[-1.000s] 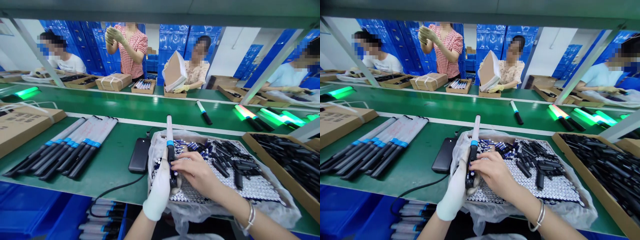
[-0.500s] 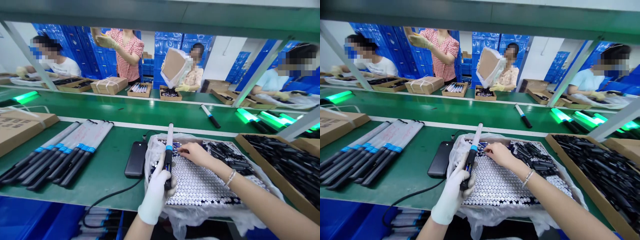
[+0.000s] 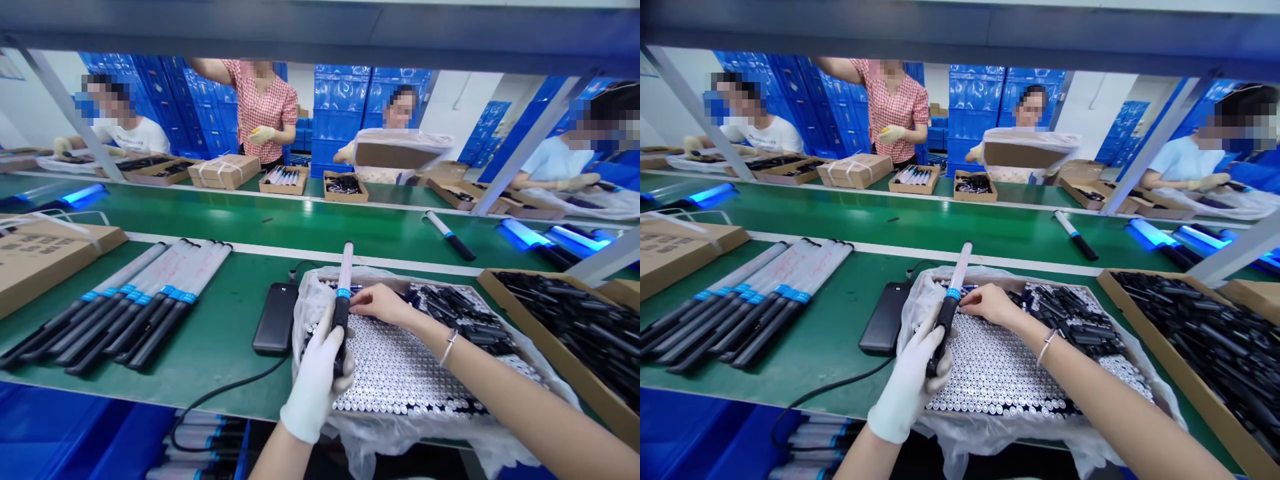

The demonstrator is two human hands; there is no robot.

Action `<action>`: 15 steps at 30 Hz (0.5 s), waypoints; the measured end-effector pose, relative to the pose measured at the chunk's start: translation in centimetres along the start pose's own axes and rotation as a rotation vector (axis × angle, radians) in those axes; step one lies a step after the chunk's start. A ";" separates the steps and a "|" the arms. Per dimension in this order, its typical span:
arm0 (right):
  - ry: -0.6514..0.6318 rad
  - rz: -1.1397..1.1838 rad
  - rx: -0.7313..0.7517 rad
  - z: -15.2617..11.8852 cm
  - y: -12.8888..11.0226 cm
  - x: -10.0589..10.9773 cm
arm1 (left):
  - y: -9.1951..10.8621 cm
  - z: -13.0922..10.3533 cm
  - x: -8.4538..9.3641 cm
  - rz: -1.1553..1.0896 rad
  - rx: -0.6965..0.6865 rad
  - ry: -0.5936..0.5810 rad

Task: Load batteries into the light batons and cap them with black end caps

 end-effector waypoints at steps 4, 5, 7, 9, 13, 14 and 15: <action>0.064 -0.094 0.022 -0.2 -0.7 0.2 | 0.1 -0.3 -0.1 0.006 0.006 0.010; 0.095 -0.124 0.028 -0.3 -0.8 0.2 | 0.1 -0.3 -0.1 0.012 0.006 0.010; 0.142 -0.178 0.039 -0.4 -1.1 0.2 | 0.1 -0.3 0.0 0.023 0.006 0.008; 0.144 -0.214 0.049 -0.6 -1.3 0.1 | 0.0 -0.3 0.0 0.032 0.000 0.002; 0.134 -0.289 0.074 -0.8 -1.5 -0.3 | -0.2 -0.2 0.0 0.053 -0.019 0.022; 0.151 -0.317 0.081 -0.7 -1.6 -0.5 | -0.2 -0.1 0.0 0.056 -0.023 0.028; 0.173 -0.347 0.087 -0.7 -1.7 -0.8 | -0.3 -0.1 0.0 0.057 -0.028 0.030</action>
Point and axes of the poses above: each hand's wrist, its own z-axis towards the middle knuckle, its own x-axis out of the back of the hand, y = z × x, the point moved 1 cm from there along z, towards the middle knuckle
